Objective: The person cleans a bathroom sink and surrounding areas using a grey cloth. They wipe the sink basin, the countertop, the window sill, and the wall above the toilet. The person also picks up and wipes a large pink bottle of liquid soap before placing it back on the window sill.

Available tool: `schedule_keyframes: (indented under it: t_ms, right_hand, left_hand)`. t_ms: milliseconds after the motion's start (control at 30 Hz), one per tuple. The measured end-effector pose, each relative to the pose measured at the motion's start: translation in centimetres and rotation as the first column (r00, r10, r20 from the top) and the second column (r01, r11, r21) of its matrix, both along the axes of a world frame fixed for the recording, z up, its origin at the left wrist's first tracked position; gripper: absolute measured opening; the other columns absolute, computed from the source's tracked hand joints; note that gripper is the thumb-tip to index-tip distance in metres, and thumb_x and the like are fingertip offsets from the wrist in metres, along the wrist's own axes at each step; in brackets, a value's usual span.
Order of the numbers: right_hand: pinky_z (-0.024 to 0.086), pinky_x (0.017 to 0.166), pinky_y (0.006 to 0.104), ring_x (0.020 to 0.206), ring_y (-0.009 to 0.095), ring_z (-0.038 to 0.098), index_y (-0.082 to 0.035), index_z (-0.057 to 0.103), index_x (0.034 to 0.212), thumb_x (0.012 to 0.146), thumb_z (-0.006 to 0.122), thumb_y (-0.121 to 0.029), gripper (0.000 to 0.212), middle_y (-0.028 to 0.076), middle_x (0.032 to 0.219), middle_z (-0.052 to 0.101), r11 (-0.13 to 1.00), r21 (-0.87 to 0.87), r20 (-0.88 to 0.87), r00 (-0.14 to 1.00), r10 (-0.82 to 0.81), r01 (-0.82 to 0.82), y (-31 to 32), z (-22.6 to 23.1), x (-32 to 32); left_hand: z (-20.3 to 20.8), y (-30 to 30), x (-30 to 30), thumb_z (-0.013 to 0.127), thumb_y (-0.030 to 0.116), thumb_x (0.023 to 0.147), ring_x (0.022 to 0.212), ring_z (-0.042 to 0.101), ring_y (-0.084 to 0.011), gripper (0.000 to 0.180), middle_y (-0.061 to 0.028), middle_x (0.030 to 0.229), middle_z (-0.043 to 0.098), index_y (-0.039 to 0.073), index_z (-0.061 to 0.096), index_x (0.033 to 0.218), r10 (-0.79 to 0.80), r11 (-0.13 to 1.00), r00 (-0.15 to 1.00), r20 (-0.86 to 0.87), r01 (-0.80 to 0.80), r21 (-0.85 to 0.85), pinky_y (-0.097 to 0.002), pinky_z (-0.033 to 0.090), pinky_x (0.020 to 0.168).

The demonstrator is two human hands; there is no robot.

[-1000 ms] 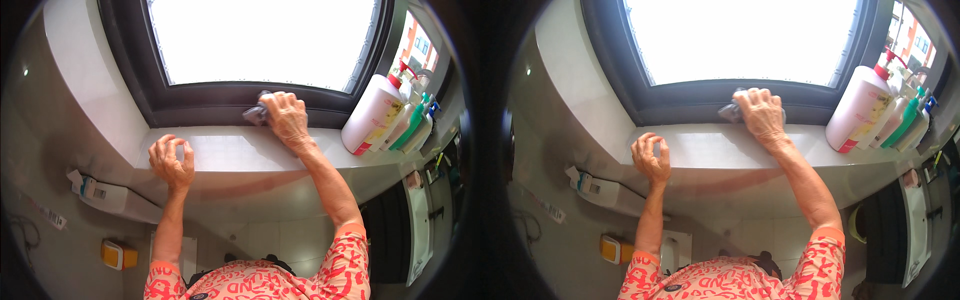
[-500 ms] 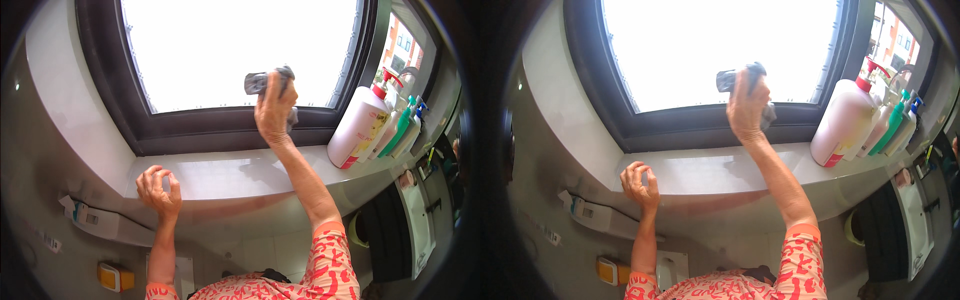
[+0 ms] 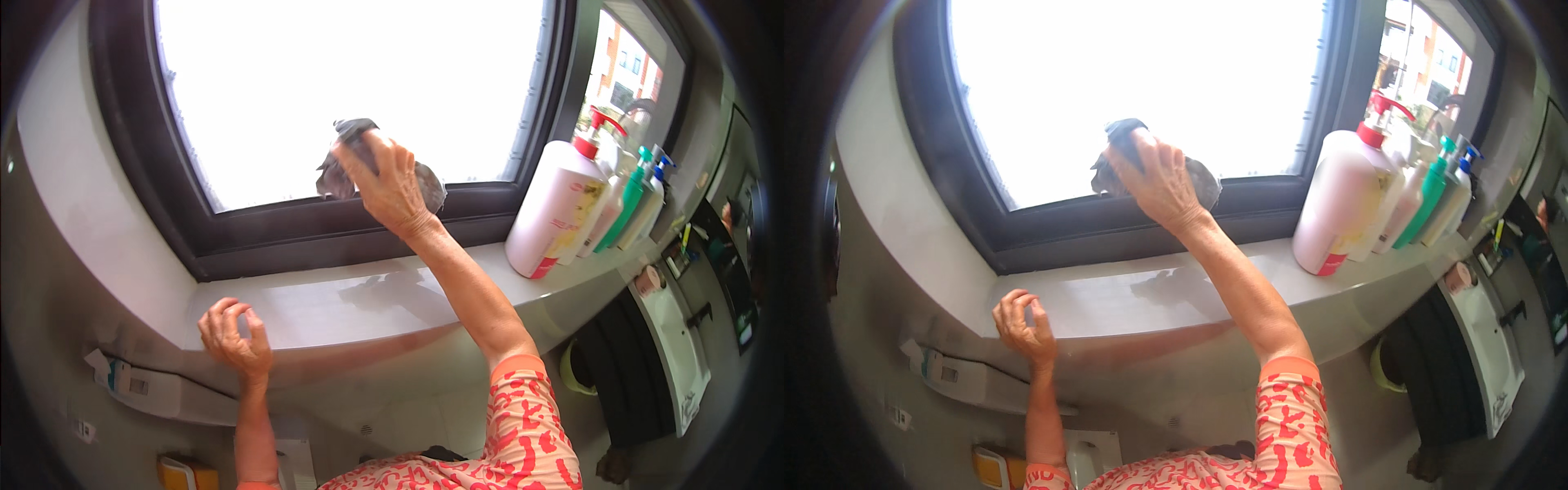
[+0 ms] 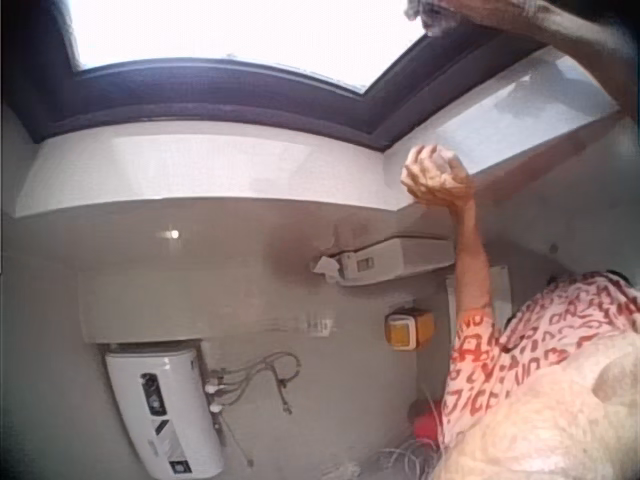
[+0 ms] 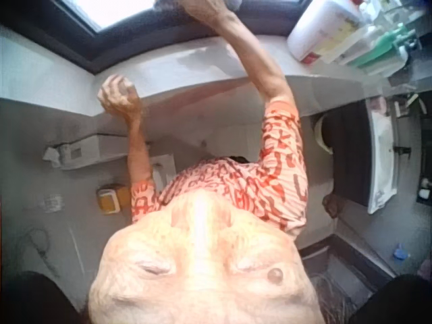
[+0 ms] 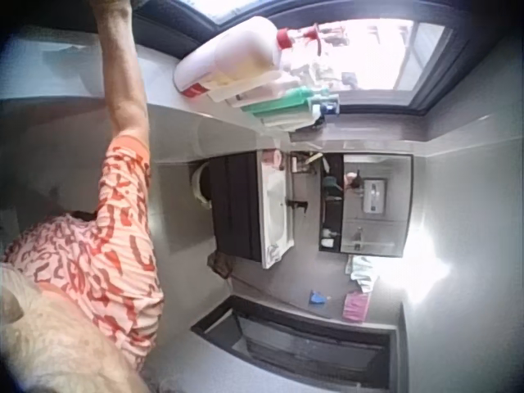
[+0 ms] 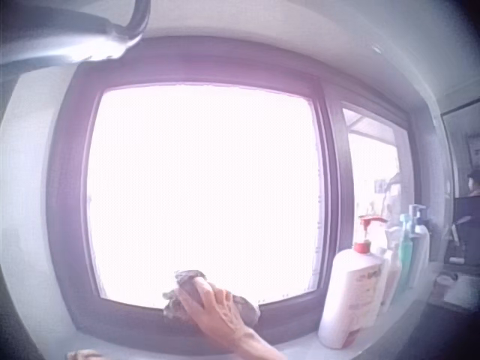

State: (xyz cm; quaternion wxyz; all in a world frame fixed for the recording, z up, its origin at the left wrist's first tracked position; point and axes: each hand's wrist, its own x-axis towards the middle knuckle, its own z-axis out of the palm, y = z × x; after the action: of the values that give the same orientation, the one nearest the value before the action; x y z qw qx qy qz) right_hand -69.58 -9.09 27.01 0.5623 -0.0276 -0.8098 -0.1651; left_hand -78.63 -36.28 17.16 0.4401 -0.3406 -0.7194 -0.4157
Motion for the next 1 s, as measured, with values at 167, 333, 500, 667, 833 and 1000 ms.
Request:
schedule_keyframes:
  t_ms: [167, 333, 500, 667, 833, 1000]
  right_hand:
    - [0.037, 0.094, 0.0438, 0.112, 0.033, 0.039, -0.02, 0.051, 0.13, 0.072, 0.068, 0.007, 0.066, 0.017, 0.126, 0.037, 0.974, -0.203, -0.313, 0.936, -0.163, 0.101, 3.2, 1.3, 3.2]
    - [0.039, 0.097, 0.0431, 0.117, 0.035, 0.035, -0.015, 0.047, 0.13, 0.081, 0.063, 0.004, 0.055, 0.02, 0.128, 0.033, 0.936, -0.351, -0.491, 0.854, -0.172, -0.014, 3.9, 1.8, 4.0]
    - [0.039, 0.087, 0.0427, 0.106, 0.032, 0.043, -0.014, 0.049, 0.127, 0.078, 0.064, 0.005, 0.054, 0.017, 0.116, 0.044, 0.971, -0.229, -0.347, 0.938, -0.018, -0.066, 0.3, 2.1, 1.5]
    - [0.04, 0.077, 0.0393, 0.086, 0.023, 0.047, -0.009, 0.044, 0.129, 0.082, 0.055, -0.004, 0.049, 0.008, 0.101, 0.046, 0.997, -0.075, -0.011, 1.0, 0.028, -0.029, -2.4, 0.1, -1.5]
    - [0.042, 0.076, 0.0367, 0.087, 0.023, 0.051, -0.006, 0.051, 0.117, 0.08, 0.056, -0.004, 0.037, 0.007, 0.093, 0.05, 0.979, 0.059, 0.172, 0.968, 0.184, -0.197, -4.3, -0.3, -2.0]
    - [0.036, 0.088, 0.0539, 0.122, 0.043, 0.037, -0.005, 0.042, 0.12, 0.07, 0.073, -0.004, 0.058, 0.028, 0.129, 0.037, 0.985, -0.17, -0.337, 0.938, -0.08, 0.023, -2.3, 5.6, -1.0]
  left_hand:
    - [0.0, 0.0, 0.0, 0.056, 0.013, 0.075, 0.088, 0.052, -0.0254, 0.008, -0.0043, 0.09, 0.062, 0.008, 0.062, 0.074, 0.004, 1.0, 1.0, 0.004, -0.004, -0.023, -0.0373, 0.042, 0.078]
    - [-0.2, 0.0, -0.1, 0.055, 0.013, 0.078, 0.088, 0.052, -0.0249, 0.009, -0.0041, 0.09, 0.062, 0.007, 0.061, 0.075, 0.0, 1.0, 1.0, 0.0, 0.0, -0.022, -0.0372, 0.042, 0.078]
    - [-0.3, -0.4, -0.2, 0.054, 0.011, 0.08, 0.088, 0.053, -0.0244, 0.009, -0.004, 0.091, 0.062, 0.006, 0.06, 0.077, 0.02, 0.999, 1.0, -0.012, -0.021, -0.05, -0.0376, 0.042, 0.078]
    - [-0.1, 0.1, 0.0, 0.056, 0.014, 0.076, 0.086, 0.054, -0.0249, 0.006, -0.0032, 0.088, 0.062, 0.009, 0.061, 0.074, 0.007, 1.0, 1.0, -0.009, -0.008, -0.017, -0.0373, 0.041, 0.075]
    - [0.1, -0.1, 0.1, 0.057, 0.014, 0.075, 0.086, 0.054, -0.025, 0.006, -0.0029, 0.088, 0.062, 0.01, 0.06, 0.074, 0.005, 1.0, 1.0, -0.016, -0.006, -0.029, -0.0369, 0.041, 0.075]
    - [0.6, -0.4, 0.6, 0.056, 0.013, 0.078, 0.088, 0.055, -0.0251, 0.006, -0.0035, 0.09, 0.062, 0.008, 0.06, 0.078, -0.026, 0.996, 1.0, -0.006, 0.026, -0.085, -0.0378, 0.042, 0.079]
